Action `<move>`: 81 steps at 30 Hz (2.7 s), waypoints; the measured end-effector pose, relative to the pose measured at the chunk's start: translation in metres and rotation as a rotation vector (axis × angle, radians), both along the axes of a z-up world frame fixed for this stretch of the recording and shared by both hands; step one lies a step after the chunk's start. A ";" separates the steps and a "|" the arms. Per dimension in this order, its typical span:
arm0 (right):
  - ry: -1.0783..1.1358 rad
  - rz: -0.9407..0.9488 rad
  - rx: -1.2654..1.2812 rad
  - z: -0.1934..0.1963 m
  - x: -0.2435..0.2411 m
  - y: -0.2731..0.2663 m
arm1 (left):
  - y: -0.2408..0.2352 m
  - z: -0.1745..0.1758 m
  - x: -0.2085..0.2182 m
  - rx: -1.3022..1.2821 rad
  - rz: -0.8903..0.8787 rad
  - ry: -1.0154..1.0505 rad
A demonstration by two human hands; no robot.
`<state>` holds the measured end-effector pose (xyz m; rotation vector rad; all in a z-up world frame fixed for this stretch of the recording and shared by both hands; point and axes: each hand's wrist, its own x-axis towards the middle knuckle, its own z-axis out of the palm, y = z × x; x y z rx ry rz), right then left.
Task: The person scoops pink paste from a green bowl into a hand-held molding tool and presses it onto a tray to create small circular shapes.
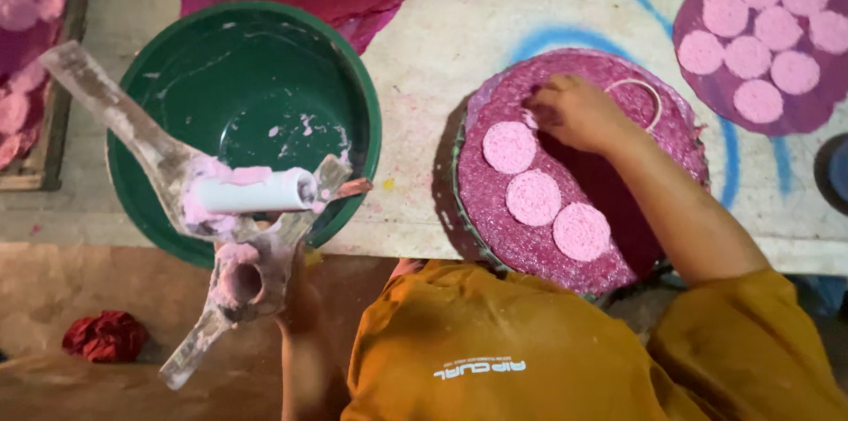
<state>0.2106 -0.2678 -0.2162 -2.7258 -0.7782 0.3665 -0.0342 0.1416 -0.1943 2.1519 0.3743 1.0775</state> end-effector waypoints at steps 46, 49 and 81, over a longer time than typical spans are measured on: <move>0.198 0.506 -0.448 0.044 -0.100 0.326 | 0.171 0.007 0.031 0.195 -0.086 0.169; 0.329 0.411 -0.415 0.081 -0.081 0.333 | 0.185 0.019 0.035 0.272 -0.131 0.152; -0.268 0.222 0.457 0.135 -0.143 0.345 | 0.170 0.068 0.094 -0.057 -0.327 -0.072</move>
